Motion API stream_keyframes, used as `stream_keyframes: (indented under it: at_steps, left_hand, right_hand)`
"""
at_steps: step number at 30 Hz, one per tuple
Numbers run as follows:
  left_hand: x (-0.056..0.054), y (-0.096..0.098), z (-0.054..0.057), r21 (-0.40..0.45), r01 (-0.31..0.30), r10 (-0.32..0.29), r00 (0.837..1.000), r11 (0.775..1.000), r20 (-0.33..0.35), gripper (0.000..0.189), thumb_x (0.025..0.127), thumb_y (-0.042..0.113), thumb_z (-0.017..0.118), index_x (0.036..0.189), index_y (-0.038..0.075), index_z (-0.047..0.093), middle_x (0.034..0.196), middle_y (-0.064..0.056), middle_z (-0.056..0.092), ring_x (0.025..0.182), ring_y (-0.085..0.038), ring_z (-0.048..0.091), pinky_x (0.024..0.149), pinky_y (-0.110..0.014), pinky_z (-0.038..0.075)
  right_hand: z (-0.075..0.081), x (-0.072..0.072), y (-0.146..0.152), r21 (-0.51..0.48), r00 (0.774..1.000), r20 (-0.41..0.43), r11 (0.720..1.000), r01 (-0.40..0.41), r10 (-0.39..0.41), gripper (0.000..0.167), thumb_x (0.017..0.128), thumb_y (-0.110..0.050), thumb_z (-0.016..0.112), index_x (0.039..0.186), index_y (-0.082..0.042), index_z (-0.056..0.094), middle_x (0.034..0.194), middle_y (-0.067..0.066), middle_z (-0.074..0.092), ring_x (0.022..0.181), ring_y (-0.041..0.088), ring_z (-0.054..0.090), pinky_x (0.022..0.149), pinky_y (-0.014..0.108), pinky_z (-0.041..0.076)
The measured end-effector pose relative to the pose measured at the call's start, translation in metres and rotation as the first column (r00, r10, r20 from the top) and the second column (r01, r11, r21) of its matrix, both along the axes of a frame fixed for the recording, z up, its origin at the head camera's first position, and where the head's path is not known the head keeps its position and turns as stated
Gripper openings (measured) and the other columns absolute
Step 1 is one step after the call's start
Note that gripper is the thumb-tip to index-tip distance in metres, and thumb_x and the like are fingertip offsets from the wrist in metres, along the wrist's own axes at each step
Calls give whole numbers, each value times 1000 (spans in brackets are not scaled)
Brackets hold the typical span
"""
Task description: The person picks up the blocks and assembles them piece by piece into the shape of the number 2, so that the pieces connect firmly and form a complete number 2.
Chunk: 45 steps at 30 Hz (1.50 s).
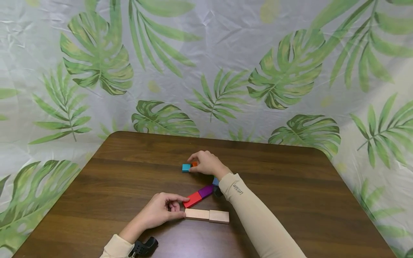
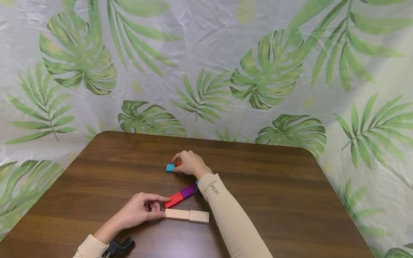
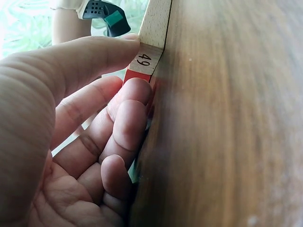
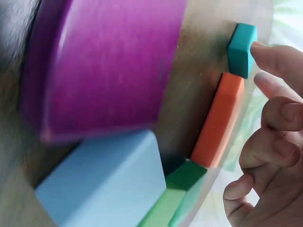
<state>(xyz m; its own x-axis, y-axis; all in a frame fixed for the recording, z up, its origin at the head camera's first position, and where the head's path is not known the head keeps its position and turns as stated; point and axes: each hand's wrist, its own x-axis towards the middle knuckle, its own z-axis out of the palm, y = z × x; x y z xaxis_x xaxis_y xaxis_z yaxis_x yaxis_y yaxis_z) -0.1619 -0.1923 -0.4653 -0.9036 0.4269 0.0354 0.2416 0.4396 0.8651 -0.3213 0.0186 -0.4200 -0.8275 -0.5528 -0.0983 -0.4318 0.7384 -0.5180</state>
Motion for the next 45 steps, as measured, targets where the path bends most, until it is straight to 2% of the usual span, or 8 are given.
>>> stream_keyframes:
  at_steps: [3,8,15,26,30,33,35,45]
  left_hand:
    - [0,1,0,1,0,0,1000,1000,2,38,89,23,90,124,10,81,77,8,68,67,0,57,62,-19,48]
    - [0,1,-1,-13,-10,10,1000,1000,13,38,89,23,90,124,12,81,77,9,67,67,0,57,62,-18,48]
    - [0,0,-2,-18,-5,5,1000,1000,-10,38,89,23,89,124,11,81,76,10,68,66,1,57,61,-19,47]
    - [-1,0,-1,-9,-7,6,1000,1000,-15,37,89,23,88,123,10,81,77,8,68,67,0,57,61,-19,47]
    - [-1,0,0,-1,-7,7,1000,1000,-11,36,90,22,88,123,10,81,78,6,69,68,0,57,61,-19,47]
    - [-1,0,0,-1,-8,8,1000,1000,-12,36,90,22,88,123,11,81,79,6,69,68,0,57,62,-19,47]
    - [-1,0,0,-4,-10,10,1000,1000,-14,36,90,22,88,123,11,81,79,6,69,68,0,57,62,-19,47]
    - [-1,0,-1,-4,-13,13,1000,1000,-19,35,89,21,88,122,11,81,79,6,69,68,0,58,62,-19,47]
  right_hand:
    - [-2,1,-2,20,1000,-8,1000,-5,5,35,96,-31,83,130,-22,78,117,2,77,74,12,54,72,29,45]
    - [-5,1,-4,35,1000,-21,999,-13,14,33,97,-28,82,130,-22,79,111,3,77,68,12,49,67,28,41]
    - [-7,0,-4,30,999,-27,999,-31,32,30,98,-21,81,128,-22,79,124,5,78,70,10,46,68,25,39]
    - [-4,0,-1,23,999,-10,998,-51,51,29,101,-14,76,129,-22,79,128,11,75,63,11,34,65,26,33]
    - [-4,-1,0,18,998,-5,998,-57,57,30,102,-11,74,130,-22,79,90,9,71,58,11,30,61,25,31]
    - [-4,-1,1,16,998,-3,998,-63,63,31,103,-11,73,131,-21,78,64,1,47,54,11,29,58,24,30]
    - [-4,-1,1,14,998,-1,998,-65,65,31,103,-11,72,132,-21,78,60,-4,38,53,11,29,57,24,30]
    - [-1,-2,8,-77,996,12,993,-92,93,34,103,-7,70,135,-18,76,56,-5,37,49,10,30,55,22,32]
